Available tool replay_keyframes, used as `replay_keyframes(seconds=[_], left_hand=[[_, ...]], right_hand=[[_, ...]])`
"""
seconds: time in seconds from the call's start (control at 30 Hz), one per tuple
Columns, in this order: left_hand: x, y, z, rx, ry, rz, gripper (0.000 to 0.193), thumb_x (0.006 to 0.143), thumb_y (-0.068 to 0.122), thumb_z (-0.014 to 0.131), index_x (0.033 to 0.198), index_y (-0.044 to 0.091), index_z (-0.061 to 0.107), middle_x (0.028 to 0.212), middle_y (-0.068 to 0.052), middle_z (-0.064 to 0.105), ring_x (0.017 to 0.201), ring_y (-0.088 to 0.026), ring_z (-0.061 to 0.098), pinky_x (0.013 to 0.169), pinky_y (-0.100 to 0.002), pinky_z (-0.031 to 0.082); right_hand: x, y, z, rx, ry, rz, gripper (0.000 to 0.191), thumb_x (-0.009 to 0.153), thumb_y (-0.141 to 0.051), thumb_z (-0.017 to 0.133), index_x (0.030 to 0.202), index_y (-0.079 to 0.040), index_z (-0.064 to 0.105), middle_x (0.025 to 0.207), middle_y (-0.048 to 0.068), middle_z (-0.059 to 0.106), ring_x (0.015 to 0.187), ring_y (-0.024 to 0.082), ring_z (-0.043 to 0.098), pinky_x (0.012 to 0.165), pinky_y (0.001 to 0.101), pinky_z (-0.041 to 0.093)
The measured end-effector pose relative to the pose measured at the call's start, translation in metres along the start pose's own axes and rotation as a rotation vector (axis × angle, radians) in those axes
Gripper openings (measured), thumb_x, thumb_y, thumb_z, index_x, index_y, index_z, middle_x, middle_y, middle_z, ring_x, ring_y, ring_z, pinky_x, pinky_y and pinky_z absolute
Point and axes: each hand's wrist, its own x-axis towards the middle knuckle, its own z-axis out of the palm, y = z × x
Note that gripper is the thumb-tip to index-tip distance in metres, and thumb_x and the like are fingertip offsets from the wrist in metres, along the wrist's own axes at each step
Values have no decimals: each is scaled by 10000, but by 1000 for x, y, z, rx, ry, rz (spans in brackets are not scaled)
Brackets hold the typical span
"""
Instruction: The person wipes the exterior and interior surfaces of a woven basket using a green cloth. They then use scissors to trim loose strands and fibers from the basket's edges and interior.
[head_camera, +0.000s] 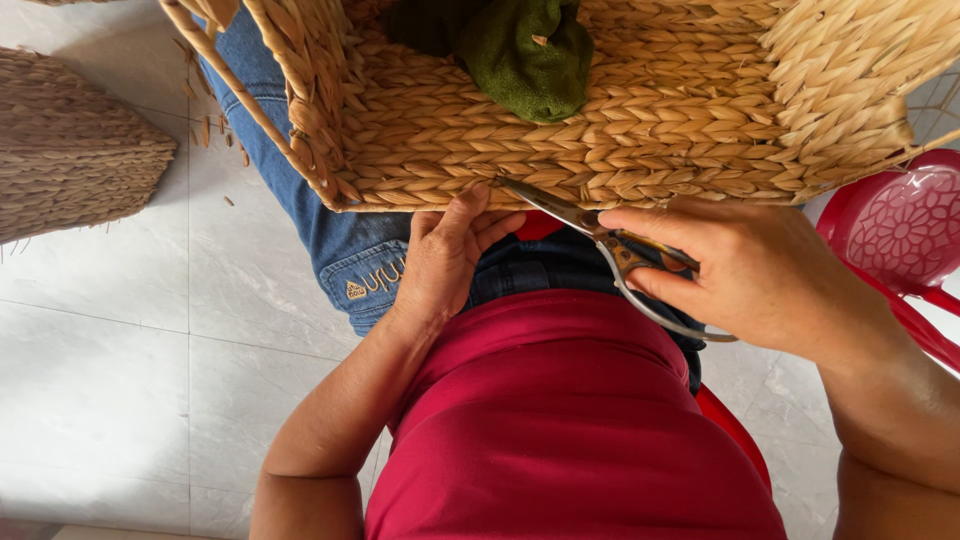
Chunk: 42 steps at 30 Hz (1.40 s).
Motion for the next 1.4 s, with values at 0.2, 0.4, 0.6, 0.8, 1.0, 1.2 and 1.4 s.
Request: replay_keyframes(seconds=[0.2, 0.4, 0.6, 0.8, 1.0, 1.2, 1.4], left_hand=[[3, -2, -1, -4, 68, -5, 310, 1047, 165, 557, 1192, -92, 652, 1150, -190, 725, 1067, -284, 713, 976, -457, 594], [2, 1, -1, -15, 86, -26, 296, 1053, 162, 553, 1180, -83, 659, 1175, -172, 723, 1085, -277, 710, 998, -463, 594], [5, 6, 5, -68, 144, -45, 307, 1012, 249, 575, 1230, 40, 625, 1169, -118, 728, 1036, -262, 731, 913, -462, 619], [8, 11, 6, 79, 201, 23, 285, 1003, 142, 661, 1250, 11, 605, 1127, -123, 710, 962, -236, 743, 800, -407, 657], [5, 13, 8, 125, 211, 48, 328, 976, 98, 652, 1285, 14, 579, 1142, -126, 710, 948, -230, 745, 767, -395, 653], [5, 15, 8, 129, 201, 42, 339, 984, 104, 657, 1294, -9, 580, 1145, -140, 715, 947, -233, 745, 787, -395, 656], [5, 17, 9, 153, 233, 1, 422, 986, 216, 713, 1311, -13, 571, 1140, -159, 713, 952, -243, 745, 771, -391, 644]], right_hand=[[-4, -1, -2, 56, -26, 32, 487, 790, -284, 797, 1269, -243, 719, 898, 39, 755, 579, 211, 673, 522, 362, 535], [-11, 2, 18, 120, 71, -67, 509, 801, -223, 798, 1297, -205, 685, 891, 47, 728, 601, 188, 657, 513, 338, 519], [-21, -2, 36, 196, 78, -17, 531, 820, -201, 799, 1334, -196, 667, 808, 35, 670, 536, 174, 617, 478, 348, 498], [-27, -4, 45, 196, 159, -42, 569, 822, -189, 804, 1368, -199, 645, 769, 36, 614, 544, 181, 587, 475, 351, 486], [-52, 11, 47, 266, 118, 48, 615, 785, -172, 821, 1370, -222, 640, 736, 18, 621, 494, 156, 576, 439, 325, 466], [-71, 26, 55, 337, 269, 174, 618, 783, -106, 807, 1371, -207, 644, 803, 18, 646, 608, 141, 621, 532, 309, 496], [-69, 30, 68, 400, 258, 269, 577, 807, -114, 804, 1356, -196, 648, 846, 48, 660, 660, 157, 639, 589, 315, 522]])
